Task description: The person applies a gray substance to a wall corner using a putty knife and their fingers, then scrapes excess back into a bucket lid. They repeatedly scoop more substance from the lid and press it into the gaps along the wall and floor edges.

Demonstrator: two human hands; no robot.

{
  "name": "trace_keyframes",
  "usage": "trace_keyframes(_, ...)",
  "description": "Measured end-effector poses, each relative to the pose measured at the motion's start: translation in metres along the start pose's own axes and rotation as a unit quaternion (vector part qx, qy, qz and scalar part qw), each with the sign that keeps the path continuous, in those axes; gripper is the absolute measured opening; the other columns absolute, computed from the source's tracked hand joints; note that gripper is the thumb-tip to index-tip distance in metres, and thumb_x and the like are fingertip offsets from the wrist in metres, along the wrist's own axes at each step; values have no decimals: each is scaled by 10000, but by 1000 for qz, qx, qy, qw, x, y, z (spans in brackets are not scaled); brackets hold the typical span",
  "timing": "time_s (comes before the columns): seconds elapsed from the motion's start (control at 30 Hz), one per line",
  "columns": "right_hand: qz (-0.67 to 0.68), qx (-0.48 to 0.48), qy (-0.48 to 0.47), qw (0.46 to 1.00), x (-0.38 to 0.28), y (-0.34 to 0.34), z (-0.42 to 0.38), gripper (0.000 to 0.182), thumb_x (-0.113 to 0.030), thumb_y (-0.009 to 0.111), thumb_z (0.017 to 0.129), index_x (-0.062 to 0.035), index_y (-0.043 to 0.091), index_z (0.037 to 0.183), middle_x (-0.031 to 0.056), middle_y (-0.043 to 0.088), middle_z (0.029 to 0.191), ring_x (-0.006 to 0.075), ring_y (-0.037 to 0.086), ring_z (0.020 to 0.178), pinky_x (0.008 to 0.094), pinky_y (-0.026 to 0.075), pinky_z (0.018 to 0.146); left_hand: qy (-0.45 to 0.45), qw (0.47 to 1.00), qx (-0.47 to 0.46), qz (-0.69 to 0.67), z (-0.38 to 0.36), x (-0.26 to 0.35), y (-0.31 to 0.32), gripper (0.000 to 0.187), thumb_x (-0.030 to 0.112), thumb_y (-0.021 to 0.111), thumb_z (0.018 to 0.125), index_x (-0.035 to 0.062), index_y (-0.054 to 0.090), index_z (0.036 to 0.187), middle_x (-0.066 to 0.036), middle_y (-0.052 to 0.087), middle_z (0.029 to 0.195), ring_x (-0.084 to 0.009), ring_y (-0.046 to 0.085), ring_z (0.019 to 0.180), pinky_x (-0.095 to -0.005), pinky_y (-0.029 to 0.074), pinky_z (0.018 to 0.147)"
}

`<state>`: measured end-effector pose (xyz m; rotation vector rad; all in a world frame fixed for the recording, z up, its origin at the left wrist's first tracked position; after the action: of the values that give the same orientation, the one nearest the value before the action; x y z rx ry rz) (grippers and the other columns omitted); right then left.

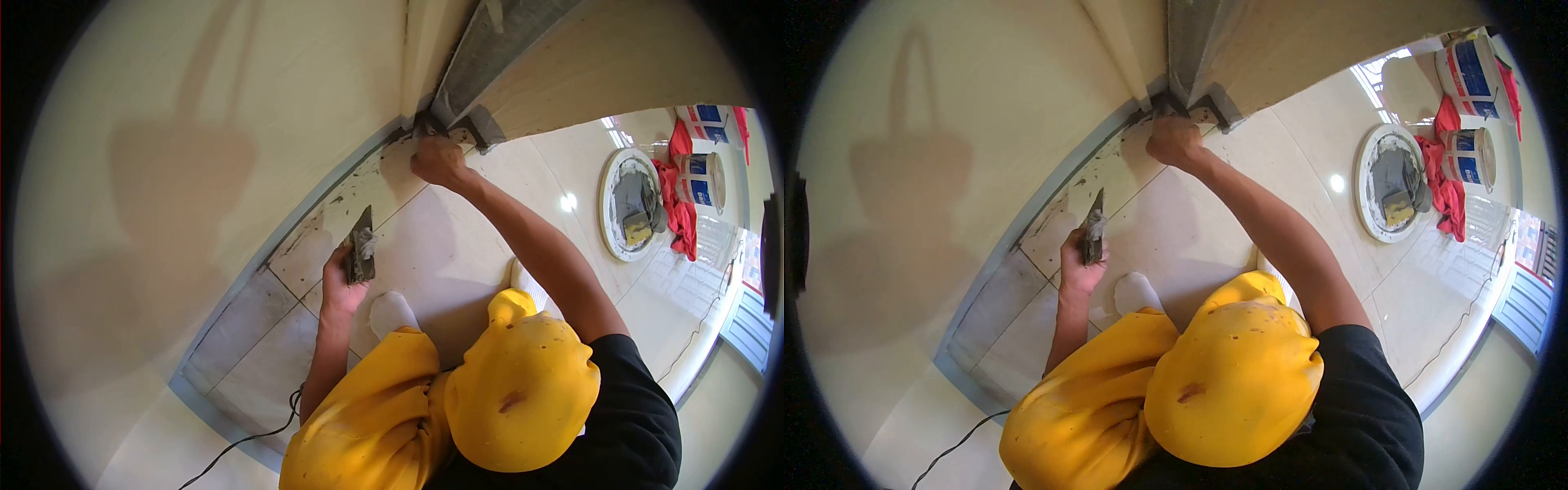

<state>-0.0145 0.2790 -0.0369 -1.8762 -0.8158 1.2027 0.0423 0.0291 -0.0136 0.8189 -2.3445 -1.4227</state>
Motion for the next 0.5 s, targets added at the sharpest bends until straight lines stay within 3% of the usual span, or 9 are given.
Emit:
trace_keyframes(0.03,0,6,-1,1000,0,2,-1,339,-127,465,638,68,540,905,259,579,803,360,583,776,419,468,698,25,994,87,57,-1,-4,11,187,141,449,810,28,515,944,-43,532,756,-132,464,622,-240,387,546)
trace_keyframes(0.07,1,6,2,1000,-1,1,-3,339,-127,465,638,68,540,905,259,579,803,360,583,776,419,468,698,48,977,173,114,-1,-6,18,136,159,447,800,64,528,854,13,474,567,-80,338,429,-208,274,409)
trace_keyframes(0.17,-7,-34,15,999,2,-3,-5,343,-141,463,647,51,542,920,250,578,832,346,580,802,405,467,715,47,978,174,107,1,-6,15,142,156,450,796,55,526,861,11,473,573,-80,340,438,-209,276,409)
trace_keyframes(0.23,55,3,-23,998,8,-6,-9,486,-151,468,658,37,464,1106,225,579,730,366,569,702,420,453,639,46,979,167,108,1,-7,15,141,155,451,795,56,528,859,7,477,579,-80,337,441,-209,276,408)
trace_keyframes(0.37,109,23,-17,994,7,-24,-36,475,-134,490,655,-8,494,1113,197,592,762,319,587,686,367,465,649,29,978,185,96,5,-11,19,138,165,458,798,64,534,853,1,496,605,-80,369,455,-202,289,417)
trace_keyframes(0.43,263,-59,-86,959,-3,-43,-59,576,-90,512,652,-16,403,1213,165,575,659,264,557,569,326,439,574,28,971,210,109,11,-16,23,137,171,458,800,66,534,846,1,501,610,-84,390,461,-205,305,418)
trace_keyframes(0.5,306,-112,-112,939,-15,-53,-84,600,-76,515,657,-17,368,1236,151,560,629,236,536,540,312,425,556,31,964,236,120,17,-25,33,137,177,458,803,67,533,838,0,507,615,-87,411,467,-208,321,419)
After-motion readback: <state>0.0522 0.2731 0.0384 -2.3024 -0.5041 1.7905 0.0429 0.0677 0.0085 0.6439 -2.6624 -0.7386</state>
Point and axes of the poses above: each hand's wrist, its own z-axis towards the middle knuckle, its own y-axis out of the palm, x = y × z, the point moved 1 cm from there along z, towards the middle knuckle
